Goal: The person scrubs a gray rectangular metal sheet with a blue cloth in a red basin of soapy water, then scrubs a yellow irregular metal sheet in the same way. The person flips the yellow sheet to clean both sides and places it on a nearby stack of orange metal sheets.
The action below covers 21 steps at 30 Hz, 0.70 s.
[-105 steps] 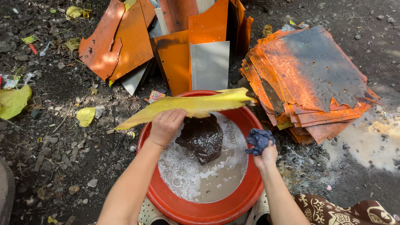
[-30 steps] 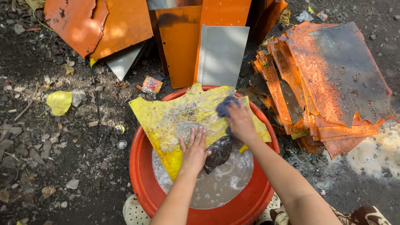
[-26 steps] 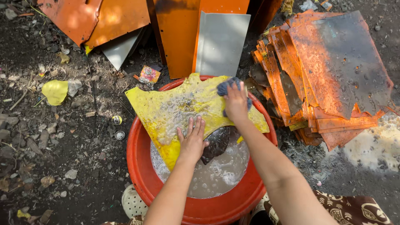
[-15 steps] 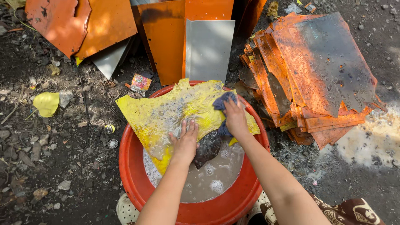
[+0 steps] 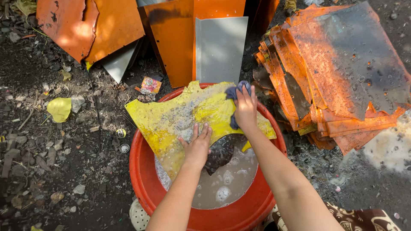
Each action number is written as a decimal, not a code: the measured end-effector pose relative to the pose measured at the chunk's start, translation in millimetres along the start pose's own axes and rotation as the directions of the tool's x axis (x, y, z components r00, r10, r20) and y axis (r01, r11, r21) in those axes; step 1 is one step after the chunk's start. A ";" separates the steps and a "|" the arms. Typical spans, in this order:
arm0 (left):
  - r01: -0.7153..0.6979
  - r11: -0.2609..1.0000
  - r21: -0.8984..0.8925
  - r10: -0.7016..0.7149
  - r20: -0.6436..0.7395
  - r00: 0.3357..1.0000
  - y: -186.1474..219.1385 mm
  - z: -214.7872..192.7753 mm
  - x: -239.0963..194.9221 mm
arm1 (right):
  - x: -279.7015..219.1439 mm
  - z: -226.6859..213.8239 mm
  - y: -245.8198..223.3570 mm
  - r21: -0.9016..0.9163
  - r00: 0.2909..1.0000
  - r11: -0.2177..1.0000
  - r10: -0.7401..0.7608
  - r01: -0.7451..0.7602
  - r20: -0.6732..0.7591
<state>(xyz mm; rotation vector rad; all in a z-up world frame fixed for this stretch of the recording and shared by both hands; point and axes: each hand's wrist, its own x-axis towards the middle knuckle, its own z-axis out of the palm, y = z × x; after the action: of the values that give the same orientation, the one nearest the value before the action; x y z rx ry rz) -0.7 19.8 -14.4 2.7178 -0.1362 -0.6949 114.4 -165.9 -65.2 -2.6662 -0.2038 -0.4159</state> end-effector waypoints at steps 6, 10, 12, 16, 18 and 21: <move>0.021 0.999 0.028 -0.023 0.071 0.997 1.4 -2.8 -2.5 | 4.1 31.4 -39.5 0.172 0.971 0.961 -0.230 0.217 0.060; -0.006 1.000 -0.026 0.006 0.002 1.000 -2.7 -7.3 0.1 | 21.1 21.1 -34.5 0.182 0.848 0.872 -0.486 0.454 0.211; -0.007 0.998 -0.066 0.007 -0.008 1.000 -3.8 0.5 -4.0 | 18.4 22.8 -37.3 0.103 0.950 0.952 -0.298 0.289 0.090; 0.004 0.997 -0.074 -0.007 -0.034 0.999 -8.5 9.7 -2.6 | 11.8 34.8 -59.9 0.154 0.964 0.956 -0.261 0.251 0.051; -0.051 0.995 -0.088 0.038 -0.145 0.989 -13.4 17.4 -7.8 | 6.7 34.5 -60.9 0.238 0.909 0.896 -0.405 0.374 0.096; -0.074 0.994 -0.084 0.041 -0.337 0.941 -32.4 35.8 -34.0 | 1.4 34.4 -54.1 0.271 0.885 0.873 -0.450 0.406 0.124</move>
<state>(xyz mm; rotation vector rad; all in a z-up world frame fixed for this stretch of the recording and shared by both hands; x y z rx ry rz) -47.4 45.6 -39.7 2.6801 -0.0970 -0.2080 113.5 -102.2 -73.1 -2.4052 -0.8625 -0.2552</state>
